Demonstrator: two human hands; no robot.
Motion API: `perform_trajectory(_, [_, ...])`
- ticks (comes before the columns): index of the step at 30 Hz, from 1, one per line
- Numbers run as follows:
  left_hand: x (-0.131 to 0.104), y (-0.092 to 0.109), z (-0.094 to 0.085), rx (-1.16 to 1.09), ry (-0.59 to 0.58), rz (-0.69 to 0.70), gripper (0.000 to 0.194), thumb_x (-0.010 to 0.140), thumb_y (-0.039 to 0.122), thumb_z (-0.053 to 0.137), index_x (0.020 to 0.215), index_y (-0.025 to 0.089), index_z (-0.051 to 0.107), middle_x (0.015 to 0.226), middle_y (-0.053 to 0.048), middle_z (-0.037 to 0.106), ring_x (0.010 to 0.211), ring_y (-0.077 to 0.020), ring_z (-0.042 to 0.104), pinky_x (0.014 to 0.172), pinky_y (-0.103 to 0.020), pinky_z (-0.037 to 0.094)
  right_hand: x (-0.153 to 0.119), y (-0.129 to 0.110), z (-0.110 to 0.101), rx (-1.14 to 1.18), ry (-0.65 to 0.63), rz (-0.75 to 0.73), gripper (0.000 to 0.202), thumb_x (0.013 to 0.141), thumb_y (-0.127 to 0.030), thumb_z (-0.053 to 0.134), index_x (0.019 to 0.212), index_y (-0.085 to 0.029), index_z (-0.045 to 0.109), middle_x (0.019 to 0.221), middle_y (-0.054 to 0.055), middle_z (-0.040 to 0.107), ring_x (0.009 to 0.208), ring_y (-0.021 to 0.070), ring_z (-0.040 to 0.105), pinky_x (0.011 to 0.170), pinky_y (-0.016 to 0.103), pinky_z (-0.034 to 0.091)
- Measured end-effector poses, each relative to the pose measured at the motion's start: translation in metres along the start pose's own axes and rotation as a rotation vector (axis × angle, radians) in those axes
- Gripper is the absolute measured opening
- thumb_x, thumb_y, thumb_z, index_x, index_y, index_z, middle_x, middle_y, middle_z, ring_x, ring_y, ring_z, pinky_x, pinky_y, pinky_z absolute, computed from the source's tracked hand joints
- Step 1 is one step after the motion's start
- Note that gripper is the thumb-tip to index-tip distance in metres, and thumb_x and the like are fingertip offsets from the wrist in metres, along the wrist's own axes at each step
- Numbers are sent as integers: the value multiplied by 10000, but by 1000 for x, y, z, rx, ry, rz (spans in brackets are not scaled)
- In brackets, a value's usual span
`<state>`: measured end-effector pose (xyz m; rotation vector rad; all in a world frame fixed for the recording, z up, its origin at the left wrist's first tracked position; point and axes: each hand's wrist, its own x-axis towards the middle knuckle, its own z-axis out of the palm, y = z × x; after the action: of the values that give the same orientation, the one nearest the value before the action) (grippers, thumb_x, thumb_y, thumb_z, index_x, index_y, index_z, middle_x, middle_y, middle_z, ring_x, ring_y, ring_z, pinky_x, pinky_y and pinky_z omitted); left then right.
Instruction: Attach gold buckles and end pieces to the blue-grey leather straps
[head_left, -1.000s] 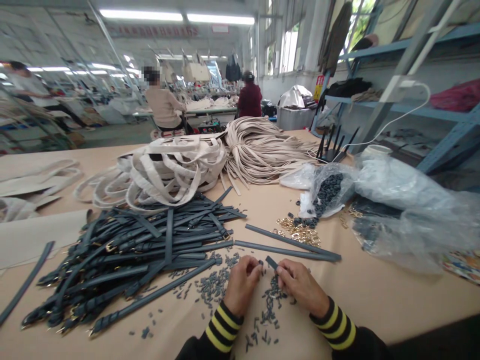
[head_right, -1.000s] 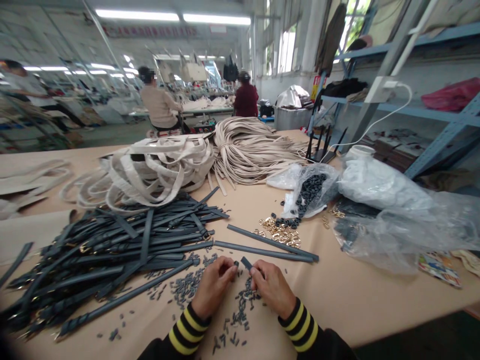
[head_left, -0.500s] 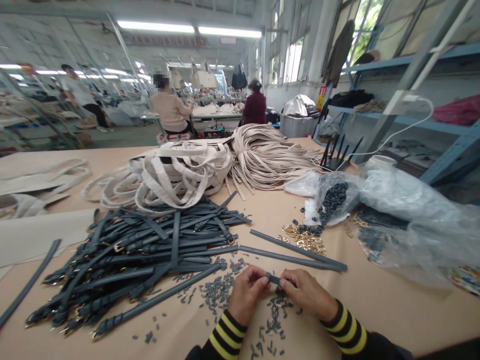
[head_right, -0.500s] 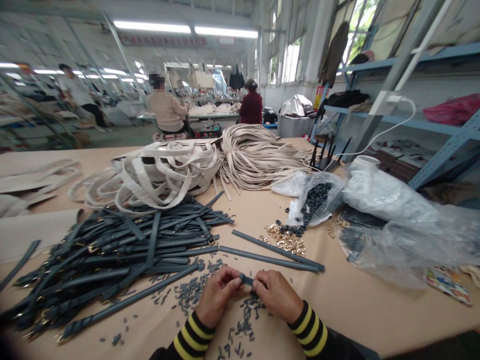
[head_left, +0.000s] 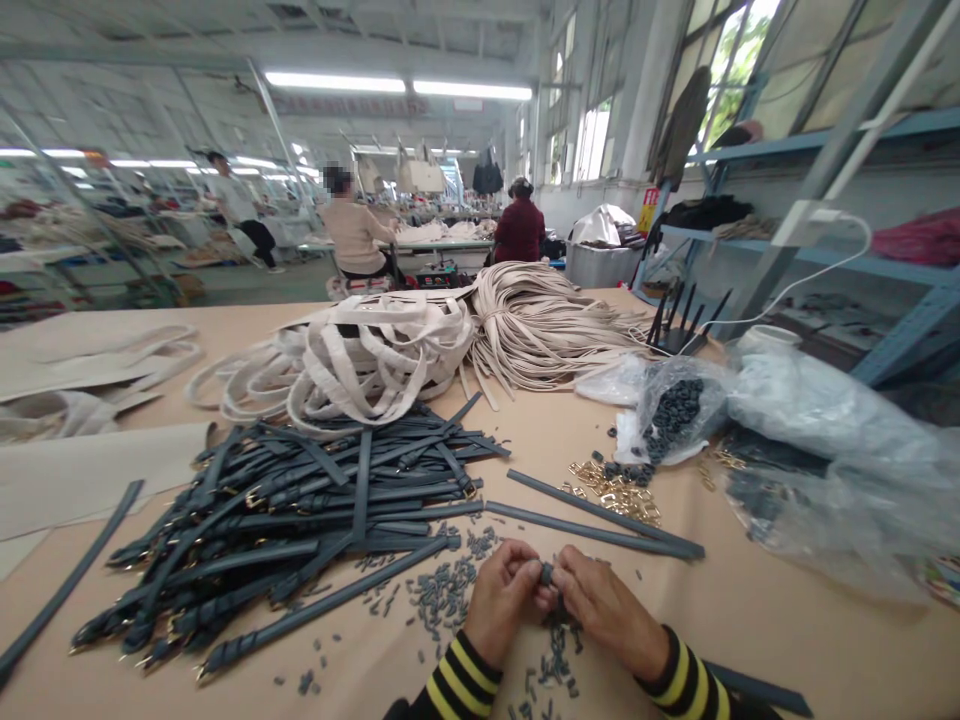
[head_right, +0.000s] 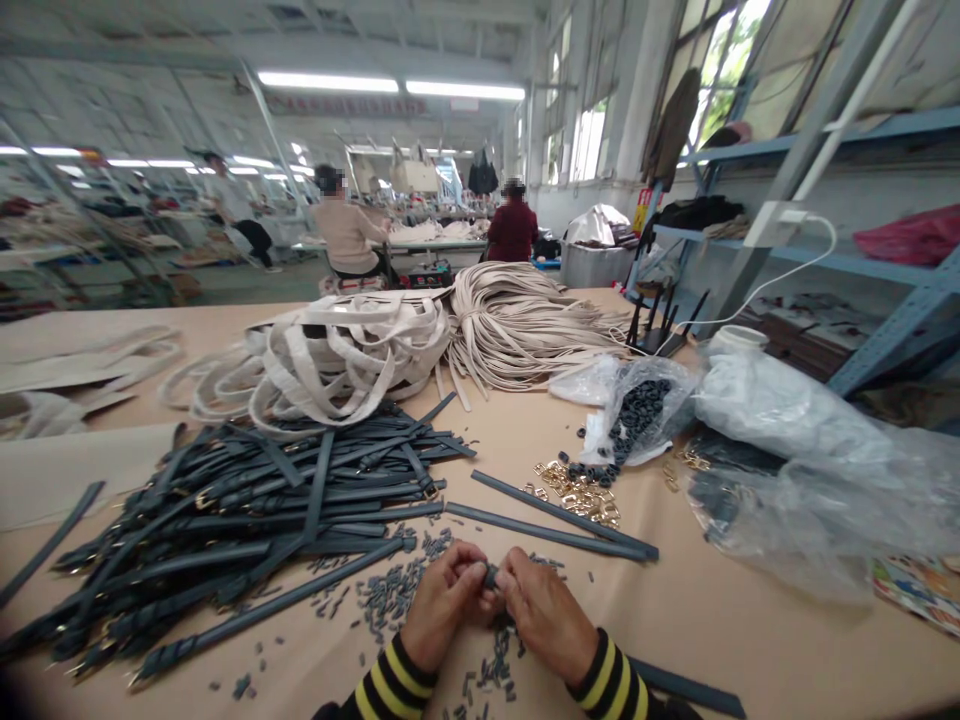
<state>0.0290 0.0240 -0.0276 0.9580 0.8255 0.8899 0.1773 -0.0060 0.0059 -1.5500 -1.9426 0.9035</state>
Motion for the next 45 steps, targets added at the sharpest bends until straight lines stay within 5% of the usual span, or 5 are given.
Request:
perform_trajectory(11, [-2, 7, 3, 324, 10, -6, 358, 751, 510, 482, 651, 172, 416, 449, 66, 404, 346, -61, 356, 359, -184, 284, 6, -3, 6, 29, -9, 4, 134, 847, -302, 387, 875, -187, 451, 657, -7, 598, 644, 132, 556, 608, 216, 360])
perform_trajectory(23, [8, 17, 1, 587, 139, 27, 392, 792, 523, 406, 607, 178, 412, 458, 49, 401, 394, -78, 351, 393, -190, 298, 14, 15, -31, 137, -109, -49, 111, 734, -173, 422, 774, -164, 525, 597, -15, 600, 487, 84, 510, 490, 171, 336])
perform_trajectory(33, [103, 55, 40, 1136, 4, 416, 202, 822, 307, 408, 824, 172, 559, 785, -52, 566, 744, -167, 523, 687, -269, 398, 27, 40, -70, 287, 370, 198, 98, 782, -185, 364, 745, -166, 453, 681, 7, 586, 668, 127, 517, 669, 251, 359])
perform_trajectory(38, [153, 44, 64, 1428, -43, 295, 149, 770, 169, 410, 819, 146, 549, 821, -71, 536, 762, -168, 506, 714, -284, 379, 26, 48, -73, 380, 447, 198, 134, 796, -240, 344, 761, -179, 457, 693, 13, 563, 634, 136, 501, 609, 257, 361])
perform_trajectory(45, [165, 36, 66, 1485, -23, 174, 71, 695, 135, 477, 747, 128, 525, 752, -70, 540, 717, -167, 492, 648, -273, 368, 31, 64, -54, 317, 361, 184, 199, 794, -337, 340, 733, -197, 468, 610, 8, 521, 611, 156, 505, 577, 272, 367])
